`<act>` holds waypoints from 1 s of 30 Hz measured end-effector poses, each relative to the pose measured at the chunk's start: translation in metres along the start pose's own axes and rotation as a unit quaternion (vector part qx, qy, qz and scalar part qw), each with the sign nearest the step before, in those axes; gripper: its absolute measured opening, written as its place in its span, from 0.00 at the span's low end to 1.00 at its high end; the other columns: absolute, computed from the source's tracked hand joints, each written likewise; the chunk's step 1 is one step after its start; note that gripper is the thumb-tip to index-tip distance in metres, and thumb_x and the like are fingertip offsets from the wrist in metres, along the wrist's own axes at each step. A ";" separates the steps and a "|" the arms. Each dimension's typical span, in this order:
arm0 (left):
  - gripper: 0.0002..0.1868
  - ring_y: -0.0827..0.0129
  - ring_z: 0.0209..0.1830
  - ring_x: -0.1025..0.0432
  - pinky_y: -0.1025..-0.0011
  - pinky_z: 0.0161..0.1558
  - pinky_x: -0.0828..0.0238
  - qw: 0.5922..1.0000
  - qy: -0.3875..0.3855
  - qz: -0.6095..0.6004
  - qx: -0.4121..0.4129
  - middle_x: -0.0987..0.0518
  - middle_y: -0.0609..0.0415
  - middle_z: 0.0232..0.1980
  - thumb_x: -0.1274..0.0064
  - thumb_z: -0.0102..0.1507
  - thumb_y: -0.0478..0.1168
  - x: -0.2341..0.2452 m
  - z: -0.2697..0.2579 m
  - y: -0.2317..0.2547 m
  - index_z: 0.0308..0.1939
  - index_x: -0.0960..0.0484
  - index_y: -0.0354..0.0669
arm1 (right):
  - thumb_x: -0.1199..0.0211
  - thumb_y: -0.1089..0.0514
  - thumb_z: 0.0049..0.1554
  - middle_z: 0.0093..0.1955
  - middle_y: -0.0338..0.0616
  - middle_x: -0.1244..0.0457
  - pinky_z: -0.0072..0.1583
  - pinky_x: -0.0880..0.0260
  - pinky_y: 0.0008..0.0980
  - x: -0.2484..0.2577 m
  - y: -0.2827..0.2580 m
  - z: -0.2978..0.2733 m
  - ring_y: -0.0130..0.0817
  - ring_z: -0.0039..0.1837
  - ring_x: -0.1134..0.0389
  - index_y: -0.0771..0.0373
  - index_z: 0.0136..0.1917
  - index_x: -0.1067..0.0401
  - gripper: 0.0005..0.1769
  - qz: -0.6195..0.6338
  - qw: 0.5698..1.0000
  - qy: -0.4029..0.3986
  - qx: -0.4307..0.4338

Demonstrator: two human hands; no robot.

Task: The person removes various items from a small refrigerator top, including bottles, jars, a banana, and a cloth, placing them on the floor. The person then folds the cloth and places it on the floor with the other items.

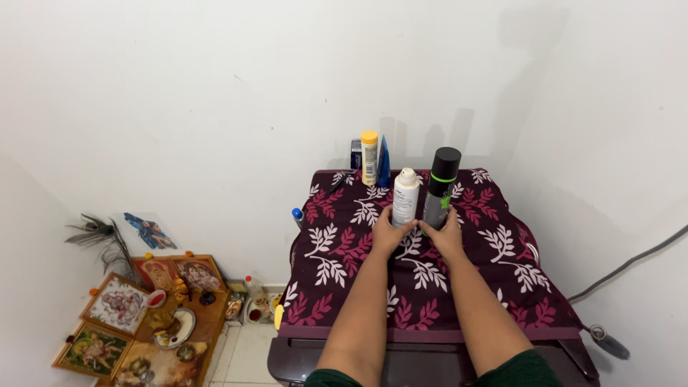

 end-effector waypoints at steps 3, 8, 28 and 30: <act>0.40 0.64 0.56 0.22 0.68 0.57 0.25 0.999 -0.031 -0.008 0.041 0.18 0.48 0.57 0.25 0.49 0.44 -0.001 -0.008 -0.008 0.61 0.25 0.38 | 0.24 0.61 0.47 0.63 0.49 0.35 0.62 0.30 0.34 0.000 0.004 -0.006 0.36 0.63 0.32 0.63 0.71 0.42 0.43 0.091 0.995 -0.021 -0.017; 0.43 0.63 0.56 0.23 0.65 0.56 0.25 0.984 -0.112 -0.104 0.092 0.19 0.49 0.58 0.26 0.46 0.39 -0.005 -0.037 -0.018 0.64 0.27 0.40 | 0.24 0.66 0.46 0.59 0.48 0.34 0.59 0.27 0.34 0.008 0.012 -0.025 0.36 0.60 0.31 0.64 0.67 0.39 0.39 0.166 0.982 -0.057 -0.076; 0.37 0.64 0.60 0.22 0.64 0.62 0.25 0.967 0.224 0.033 -0.117 0.18 0.48 0.59 0.27 0.53 0.46 0.137 -0.351 0.158 0.63 0.24 0.37 | 0.21 0.51 0.57 0.68 0.65 0.37 0.72 0.34 0.50 0.023 -0.131 -0.114 0.59 0.69 0.34 0.76 0.72 0.41 0.43 -0.132 0.913 0.012 0.385; 0.37 0.63 0.61 0.23 0.63 0.63 0.25 0.953 0.270 0.029 -0.132 0.18 0.48 0.59 0.28 0.55 0.48 0.169 -0.402 0.182 0.64 0.25 0.37 | 0.25 0.53 0.57 0.64 0.60 0.36 0.70 0.32 0.47 0.014 -0.140 -0.136 0.55 0.65 0.33 0.73 0.68 0.38 0.36 -0.129 0.913 -0.028 0.387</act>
Point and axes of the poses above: each hand's wrist, its own z-axis towards the middle knuckle, its own x-axis out of the back of the hand, y = z × x, the point moved 9 cm from there along z, towards the middle knuckle
